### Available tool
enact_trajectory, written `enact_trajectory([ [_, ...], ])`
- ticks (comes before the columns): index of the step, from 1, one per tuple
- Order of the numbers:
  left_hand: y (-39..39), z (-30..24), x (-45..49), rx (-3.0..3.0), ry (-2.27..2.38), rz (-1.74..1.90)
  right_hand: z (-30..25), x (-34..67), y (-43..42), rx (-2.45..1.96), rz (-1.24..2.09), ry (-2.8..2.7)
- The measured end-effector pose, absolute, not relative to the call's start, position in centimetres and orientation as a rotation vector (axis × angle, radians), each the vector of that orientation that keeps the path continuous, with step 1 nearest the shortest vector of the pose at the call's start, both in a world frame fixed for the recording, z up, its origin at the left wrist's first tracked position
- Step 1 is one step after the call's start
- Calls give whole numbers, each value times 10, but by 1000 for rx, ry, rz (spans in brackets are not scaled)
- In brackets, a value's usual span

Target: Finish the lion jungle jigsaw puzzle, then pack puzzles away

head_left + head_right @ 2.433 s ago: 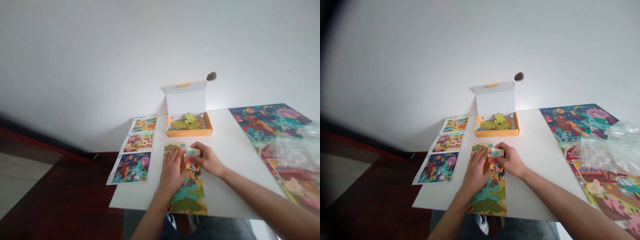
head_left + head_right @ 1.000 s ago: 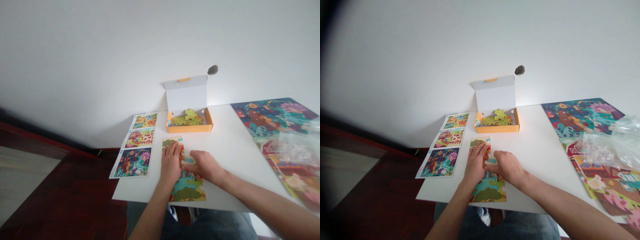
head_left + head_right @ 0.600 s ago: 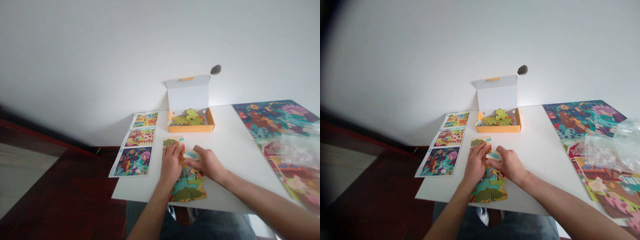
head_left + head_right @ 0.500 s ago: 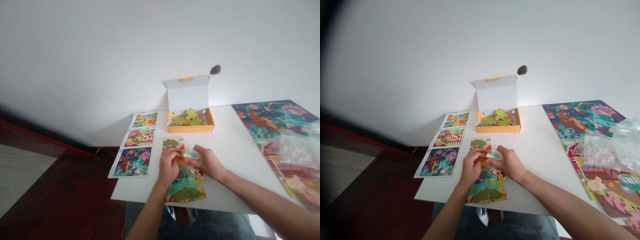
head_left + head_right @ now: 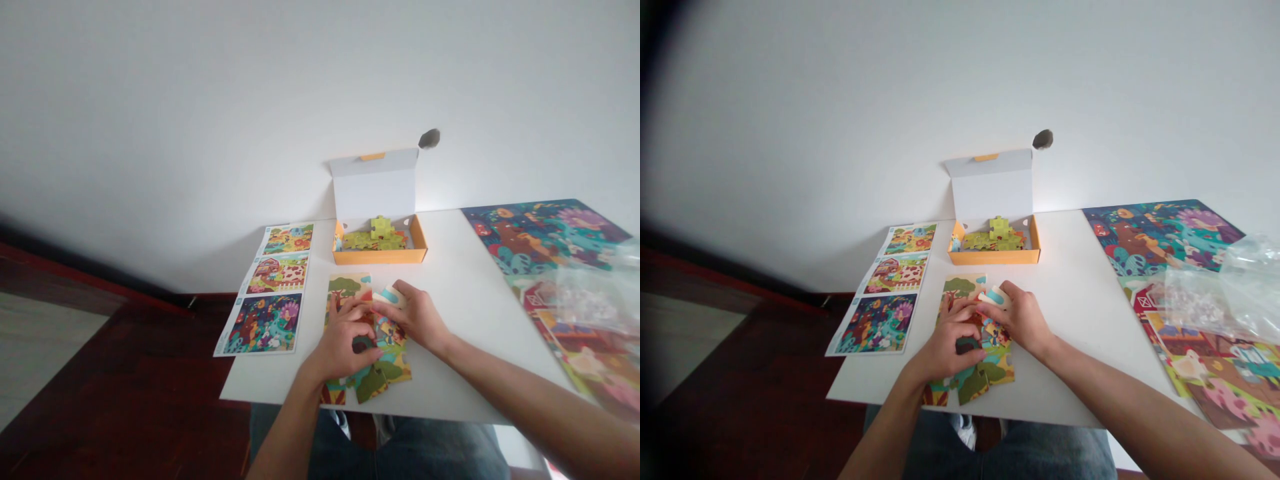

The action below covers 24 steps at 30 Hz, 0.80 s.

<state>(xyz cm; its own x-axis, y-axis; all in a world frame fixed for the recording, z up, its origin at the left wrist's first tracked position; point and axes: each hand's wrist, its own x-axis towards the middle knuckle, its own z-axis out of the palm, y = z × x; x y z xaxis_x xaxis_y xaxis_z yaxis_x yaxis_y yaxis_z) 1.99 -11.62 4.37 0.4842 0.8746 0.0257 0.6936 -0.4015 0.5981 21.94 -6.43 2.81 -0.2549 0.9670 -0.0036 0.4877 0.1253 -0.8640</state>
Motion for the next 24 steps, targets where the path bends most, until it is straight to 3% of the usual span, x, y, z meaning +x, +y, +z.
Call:
enact_trajectory([
  [5,-116,46,21,2203,1267,450,27,219,-60,-1403,1141,-1798],
  [12,-114,46,28,2135,1333,523,32,218,-60,-1472,915,-1739],
  [19,-79,65,40,1985,1342,677,22,226,-34,-1373,1370,-1174],
  [24,-47,46,51,1574,1134,925,23,225,-31,-1235,1276,-1056],
])
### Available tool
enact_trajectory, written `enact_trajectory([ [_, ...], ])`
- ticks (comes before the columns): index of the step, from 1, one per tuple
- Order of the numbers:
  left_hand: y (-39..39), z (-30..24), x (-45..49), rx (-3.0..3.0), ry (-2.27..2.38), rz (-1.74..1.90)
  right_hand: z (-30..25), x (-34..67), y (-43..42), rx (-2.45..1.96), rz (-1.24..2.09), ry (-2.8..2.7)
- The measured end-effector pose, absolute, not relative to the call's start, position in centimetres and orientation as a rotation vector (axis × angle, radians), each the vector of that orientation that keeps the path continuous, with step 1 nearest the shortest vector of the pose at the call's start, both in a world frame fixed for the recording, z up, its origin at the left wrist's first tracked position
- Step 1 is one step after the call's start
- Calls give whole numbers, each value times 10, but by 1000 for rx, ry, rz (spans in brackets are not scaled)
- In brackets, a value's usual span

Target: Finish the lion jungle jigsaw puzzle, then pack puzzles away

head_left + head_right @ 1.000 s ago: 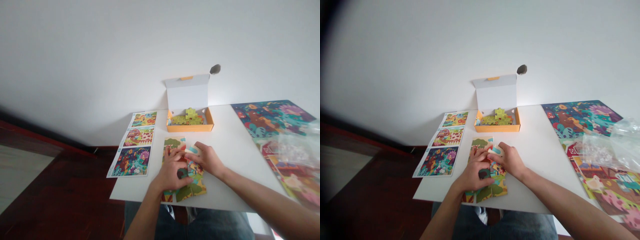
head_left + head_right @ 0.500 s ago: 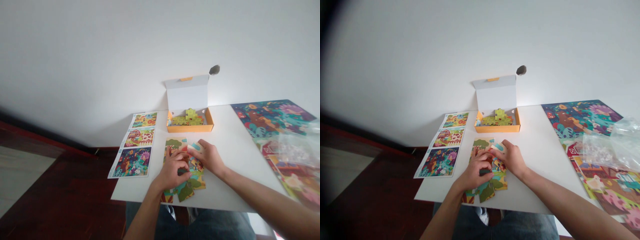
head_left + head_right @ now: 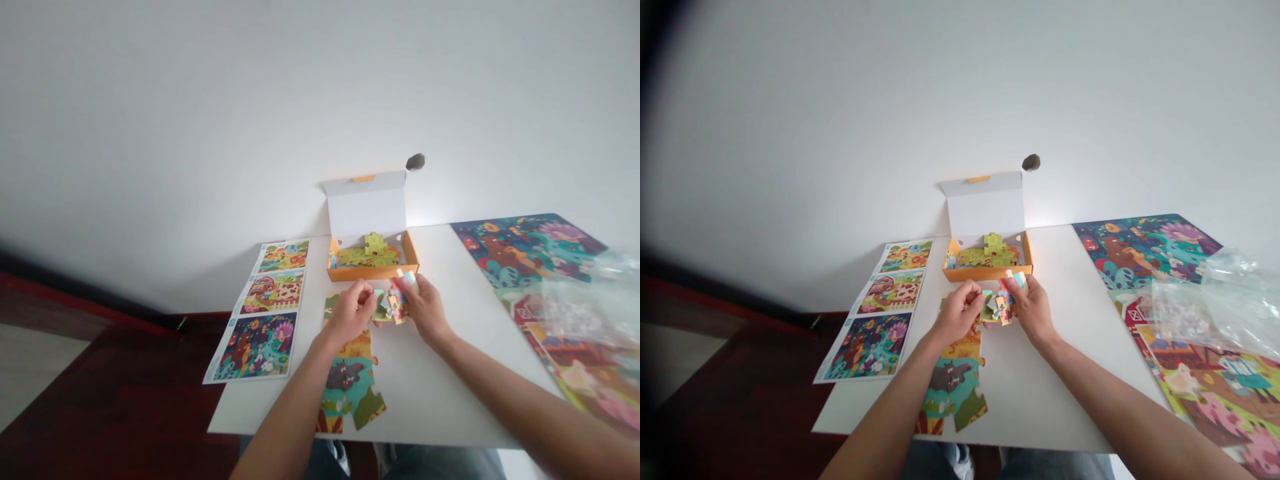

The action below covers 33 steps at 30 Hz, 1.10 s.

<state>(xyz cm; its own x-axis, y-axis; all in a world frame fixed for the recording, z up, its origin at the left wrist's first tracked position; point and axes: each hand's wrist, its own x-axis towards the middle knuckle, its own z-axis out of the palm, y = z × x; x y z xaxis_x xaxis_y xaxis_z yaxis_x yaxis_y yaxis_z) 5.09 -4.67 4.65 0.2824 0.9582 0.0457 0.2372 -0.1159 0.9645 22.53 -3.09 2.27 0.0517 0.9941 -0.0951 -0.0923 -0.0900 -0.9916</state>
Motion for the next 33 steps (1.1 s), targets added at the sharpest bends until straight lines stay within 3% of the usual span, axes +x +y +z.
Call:
enact_trajectory([
  [11,-46,37,58,1288,962,1027,23,221,-39,-1319,1041,-1442],
  [21,-35,36,36,1060,1265,1446,81,234,21,-1277,1006,-1376],
  [25,-32,34,27,1070,1334,1508,81,221,-1,-1252,589,-1644],
  [27,-30,33,22,1090,1448,1544,77,211,-27,-1119,482,-1852],
  [33,-25,26,6,1550,2017,1241,54,194,-88,-300,737,-2724],
])
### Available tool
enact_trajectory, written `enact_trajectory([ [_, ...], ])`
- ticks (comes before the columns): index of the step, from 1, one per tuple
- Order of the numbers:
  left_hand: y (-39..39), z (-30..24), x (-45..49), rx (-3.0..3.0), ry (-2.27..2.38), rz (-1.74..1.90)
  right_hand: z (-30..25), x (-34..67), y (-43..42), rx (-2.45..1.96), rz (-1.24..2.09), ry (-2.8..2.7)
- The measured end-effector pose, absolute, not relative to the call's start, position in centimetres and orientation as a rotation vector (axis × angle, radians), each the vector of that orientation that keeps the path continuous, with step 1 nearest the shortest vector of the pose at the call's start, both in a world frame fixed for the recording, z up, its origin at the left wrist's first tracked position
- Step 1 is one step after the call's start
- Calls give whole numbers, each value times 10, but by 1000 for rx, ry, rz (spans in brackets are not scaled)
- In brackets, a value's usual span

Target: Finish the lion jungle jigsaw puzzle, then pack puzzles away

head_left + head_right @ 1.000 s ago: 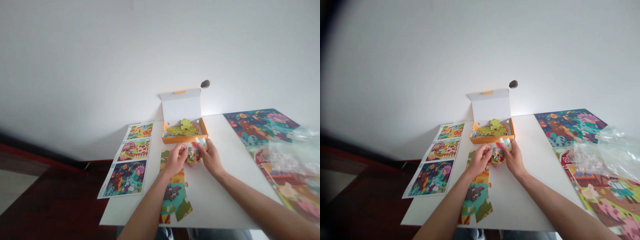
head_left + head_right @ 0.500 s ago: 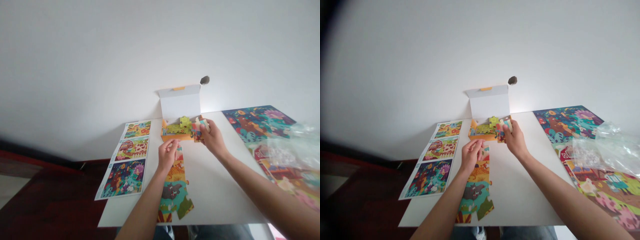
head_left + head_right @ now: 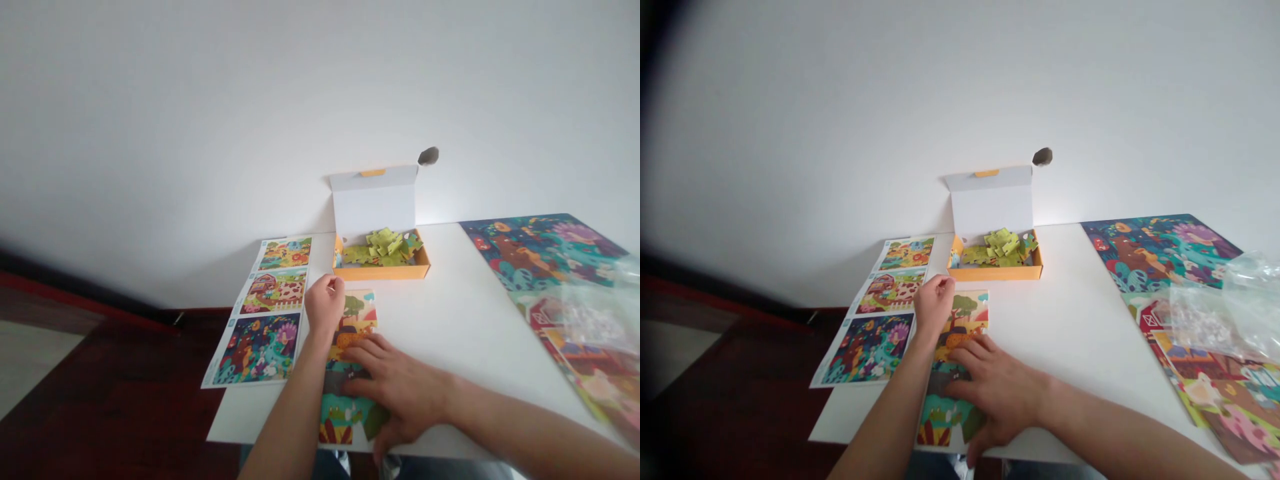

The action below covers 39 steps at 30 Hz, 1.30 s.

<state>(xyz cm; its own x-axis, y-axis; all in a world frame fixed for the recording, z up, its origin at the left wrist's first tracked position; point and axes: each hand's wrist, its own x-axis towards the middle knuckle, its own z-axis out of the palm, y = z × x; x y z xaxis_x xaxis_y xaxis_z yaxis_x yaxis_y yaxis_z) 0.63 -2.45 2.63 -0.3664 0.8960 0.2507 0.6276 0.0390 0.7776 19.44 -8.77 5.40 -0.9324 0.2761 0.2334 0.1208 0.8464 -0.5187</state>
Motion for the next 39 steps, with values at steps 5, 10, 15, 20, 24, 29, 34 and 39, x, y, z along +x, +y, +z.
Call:
enact_trajectory([
  [5,-26,25,8,2018,1879,910,42,196,-80,-417,759,-2760],
  [10,-29,21,14,2140,1841,680,41,197,-69,-809,651,-2703],
  [15,-29,19,14,2153,1916,568,42,196,-73,-841,554,-2743],
  [20,-28,18,12,2137,1936,512,42,195,-75,-733,514,-2738],
  [24,-29,17,11,2164,1889,530,38,195,-74,-576,499,-2675],
  [29,-30,17,12,2160,1860,551,34,195,-73,-559,476,-2539],
  [34,-26,19,14,2094,1899,420,30,196,-62,-789,454,-2391],
  [39,-31,23,12,2104,1830,499,26,193,-53,-874,544,-2377],
])
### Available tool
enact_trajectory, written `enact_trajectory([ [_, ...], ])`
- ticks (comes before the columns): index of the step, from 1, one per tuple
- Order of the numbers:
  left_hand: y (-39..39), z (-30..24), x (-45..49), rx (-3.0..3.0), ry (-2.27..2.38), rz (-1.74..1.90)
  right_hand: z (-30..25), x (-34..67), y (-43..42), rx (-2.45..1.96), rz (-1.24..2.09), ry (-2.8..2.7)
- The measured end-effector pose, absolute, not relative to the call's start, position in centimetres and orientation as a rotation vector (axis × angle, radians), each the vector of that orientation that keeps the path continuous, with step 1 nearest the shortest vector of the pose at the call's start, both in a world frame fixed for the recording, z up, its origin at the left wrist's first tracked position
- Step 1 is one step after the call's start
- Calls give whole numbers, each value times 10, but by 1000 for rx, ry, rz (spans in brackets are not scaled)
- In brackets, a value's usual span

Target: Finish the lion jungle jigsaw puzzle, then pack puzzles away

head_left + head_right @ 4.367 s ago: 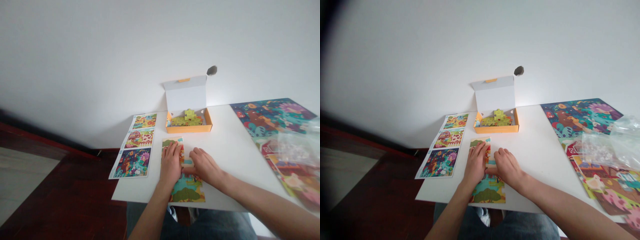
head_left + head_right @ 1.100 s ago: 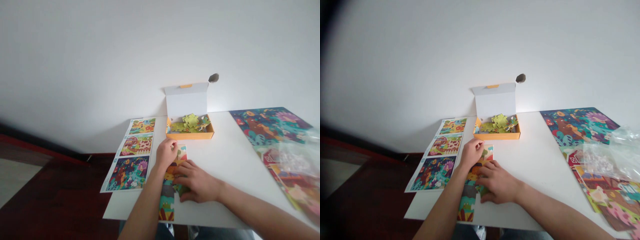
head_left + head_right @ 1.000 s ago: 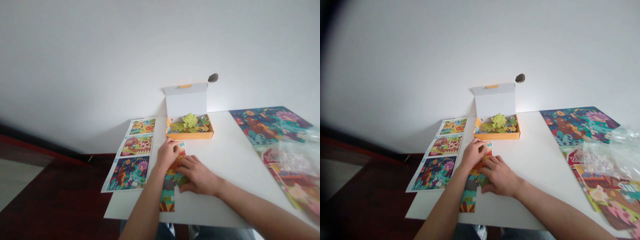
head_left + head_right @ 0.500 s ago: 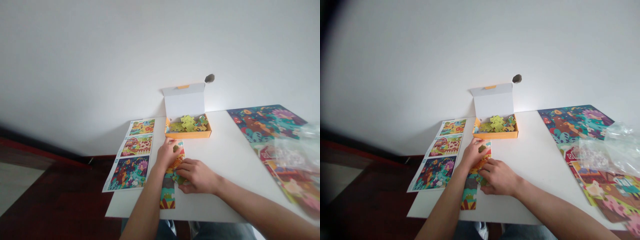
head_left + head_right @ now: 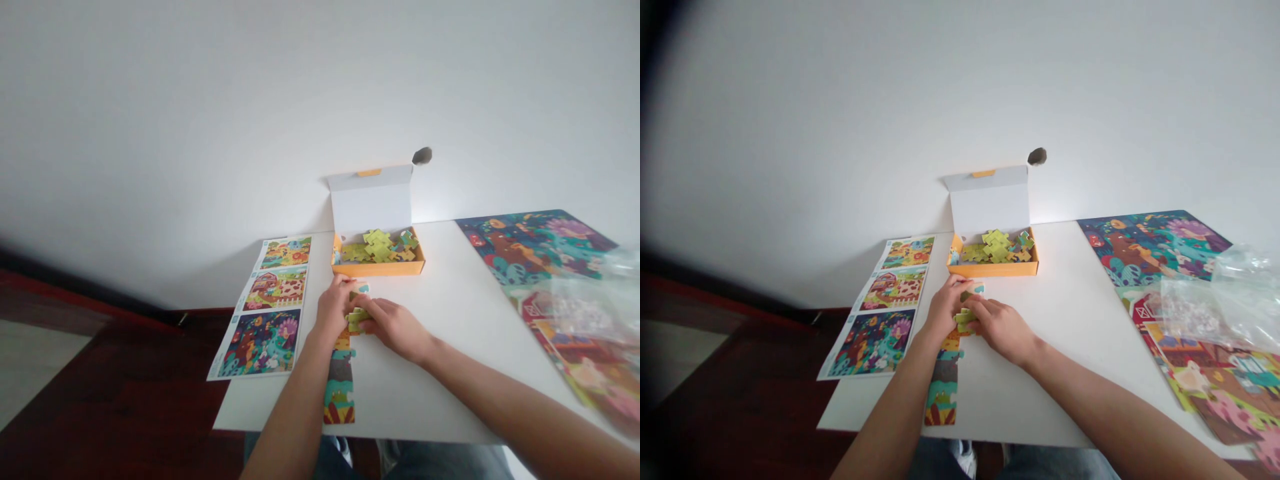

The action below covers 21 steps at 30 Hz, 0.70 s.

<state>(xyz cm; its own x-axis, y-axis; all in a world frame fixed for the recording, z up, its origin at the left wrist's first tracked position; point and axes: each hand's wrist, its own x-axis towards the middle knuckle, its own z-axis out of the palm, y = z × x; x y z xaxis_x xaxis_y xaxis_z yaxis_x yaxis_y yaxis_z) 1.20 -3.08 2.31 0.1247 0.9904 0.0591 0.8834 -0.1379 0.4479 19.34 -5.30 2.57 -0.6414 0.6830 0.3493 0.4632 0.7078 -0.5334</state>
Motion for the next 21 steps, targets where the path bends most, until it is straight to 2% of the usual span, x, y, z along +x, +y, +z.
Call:
enact_trajectory([
  [7,-30,18,11,2070,1911,542,24,199,-55,-920,593,-2267],
  [14,-25,13,7,2071,1894,620,17,196,-47,-798,436,-2574],
  [21,-25,14,6,2043,1829,678,25,200,-42,-686,448,-2661],
])
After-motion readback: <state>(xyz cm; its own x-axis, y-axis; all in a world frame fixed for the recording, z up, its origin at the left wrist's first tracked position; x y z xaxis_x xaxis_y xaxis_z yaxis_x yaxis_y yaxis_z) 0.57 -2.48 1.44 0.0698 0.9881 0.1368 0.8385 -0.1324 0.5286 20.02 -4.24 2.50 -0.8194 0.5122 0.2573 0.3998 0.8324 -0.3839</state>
